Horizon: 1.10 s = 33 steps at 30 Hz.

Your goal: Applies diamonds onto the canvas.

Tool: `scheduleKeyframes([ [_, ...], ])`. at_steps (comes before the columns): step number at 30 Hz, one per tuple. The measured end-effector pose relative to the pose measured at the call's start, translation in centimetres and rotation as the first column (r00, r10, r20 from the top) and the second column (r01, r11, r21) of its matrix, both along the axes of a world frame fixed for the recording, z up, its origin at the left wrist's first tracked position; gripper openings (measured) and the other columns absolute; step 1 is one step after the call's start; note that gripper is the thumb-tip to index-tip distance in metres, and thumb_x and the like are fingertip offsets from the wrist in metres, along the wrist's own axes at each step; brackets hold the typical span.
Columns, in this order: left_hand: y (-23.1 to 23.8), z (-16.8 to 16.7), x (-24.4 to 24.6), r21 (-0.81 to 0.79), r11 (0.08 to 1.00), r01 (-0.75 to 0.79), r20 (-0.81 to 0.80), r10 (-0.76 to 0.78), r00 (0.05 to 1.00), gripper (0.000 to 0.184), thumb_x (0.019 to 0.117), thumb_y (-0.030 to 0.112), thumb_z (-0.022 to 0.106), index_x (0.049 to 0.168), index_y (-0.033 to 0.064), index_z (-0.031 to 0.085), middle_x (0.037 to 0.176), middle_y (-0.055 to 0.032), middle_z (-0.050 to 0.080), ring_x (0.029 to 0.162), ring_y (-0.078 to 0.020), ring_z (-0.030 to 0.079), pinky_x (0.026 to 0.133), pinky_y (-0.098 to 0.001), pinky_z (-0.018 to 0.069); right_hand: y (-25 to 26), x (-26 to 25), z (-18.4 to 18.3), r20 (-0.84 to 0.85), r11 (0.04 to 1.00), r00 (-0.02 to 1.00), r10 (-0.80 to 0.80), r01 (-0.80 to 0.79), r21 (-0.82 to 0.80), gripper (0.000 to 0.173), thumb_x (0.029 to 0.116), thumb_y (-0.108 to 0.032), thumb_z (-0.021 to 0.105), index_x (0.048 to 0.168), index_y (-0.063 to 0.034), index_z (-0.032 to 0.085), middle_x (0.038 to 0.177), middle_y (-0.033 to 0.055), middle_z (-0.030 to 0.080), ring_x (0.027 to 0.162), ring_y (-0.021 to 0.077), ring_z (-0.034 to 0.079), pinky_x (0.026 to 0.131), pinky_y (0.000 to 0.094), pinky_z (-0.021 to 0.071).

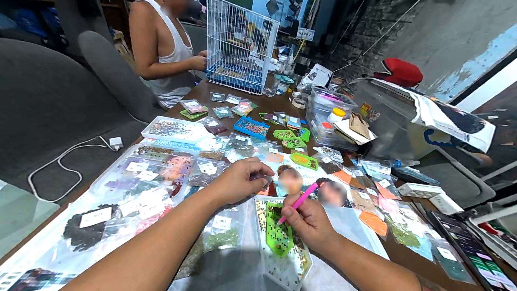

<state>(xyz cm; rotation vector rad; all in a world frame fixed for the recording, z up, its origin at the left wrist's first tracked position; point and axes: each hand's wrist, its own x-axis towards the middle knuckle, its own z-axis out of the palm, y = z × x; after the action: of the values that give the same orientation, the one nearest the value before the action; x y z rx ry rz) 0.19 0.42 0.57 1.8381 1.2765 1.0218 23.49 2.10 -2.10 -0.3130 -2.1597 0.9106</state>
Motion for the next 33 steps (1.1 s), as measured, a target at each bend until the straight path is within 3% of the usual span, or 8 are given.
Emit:
scheduleKeyframes([
  [17,0.0,0.1,0.1,-0.014,1.000,0.007,0.019,-0.007,1.000,0.017,0.0958,0.003,0.066,0.110,0.0075,0.073,0.096,-0.0007,0.063,0.075,-0.0032,0.061,0.069,-0.0170,0.0536,0.2,0.0,-0.1,-0.017,0.999,0.999,-0.044,0.044,0.010,0.033,0.1092,-0.031,0.048,0.092,-0.0042,0.058,0.074,-0.0014,0.058,0.068,-0.0044,0.057,0.065,0.0121,0.0497],
  [24,0.0,0.0,0.0,-0.008,1.000,-0.004,0.023,0.005,1.000,0.017,0.0949,0.004,0.066,0.109,0.0092,0.074,0.095,0.0009,0.064,0.075,-0.0037,0.063,0.069,-0.0180,0.0552,0.3,0.4,0.9,-0.019,0.989,0.996,-0.082,0.079,-0.127,0.028,0.1090,-0.026,0.048,0.093,-0.0062,0.059,0.074,-0.0056,0.059,0.067,-0.0053,0.057,0.065,0.0131,0.0501],
  [28,0.1,-0.3,0.3,0.014,0.999,-0.038,0.016,0.038,0.999,0.016,0.0917,0.007,0.066,0.104,0.0120,0.075,0.090,0.0047,0.064,0.074,-0.0008,0.061,0.067,-0.0162,0.0524,2.6,2.6,2.8,0.018,0.966,0.982,-0.186,0.186,-0.178,0.025,0.1085,-0.025,0.047,0.093,-0.0092,0.058,0.072,-0.0085,0.059,0.064,-0.0048,0.055,0.061,0.0144,0.0475],
  [33,0.2,-1.0,0.3,0.022,0.997,-0.076,0.029,0.075,0.997,0.017,0.0899,0.014,0.065,0.104,0.0155,0.076,0.089,0.0067,0.065,0.074,-0.0006,0.063,0.066,-0.0159,0.0542,7.4,7.1,3.8,0.123,0.892,0.909,-0.398,0.415,-0.180,0.025,0.1102,-0.025,0.041,0.100,-0.0073,0.056,0.068,-0.0031,0.058,0.050,0.0020,0.051,0.048,0.0194,0.0457],
])
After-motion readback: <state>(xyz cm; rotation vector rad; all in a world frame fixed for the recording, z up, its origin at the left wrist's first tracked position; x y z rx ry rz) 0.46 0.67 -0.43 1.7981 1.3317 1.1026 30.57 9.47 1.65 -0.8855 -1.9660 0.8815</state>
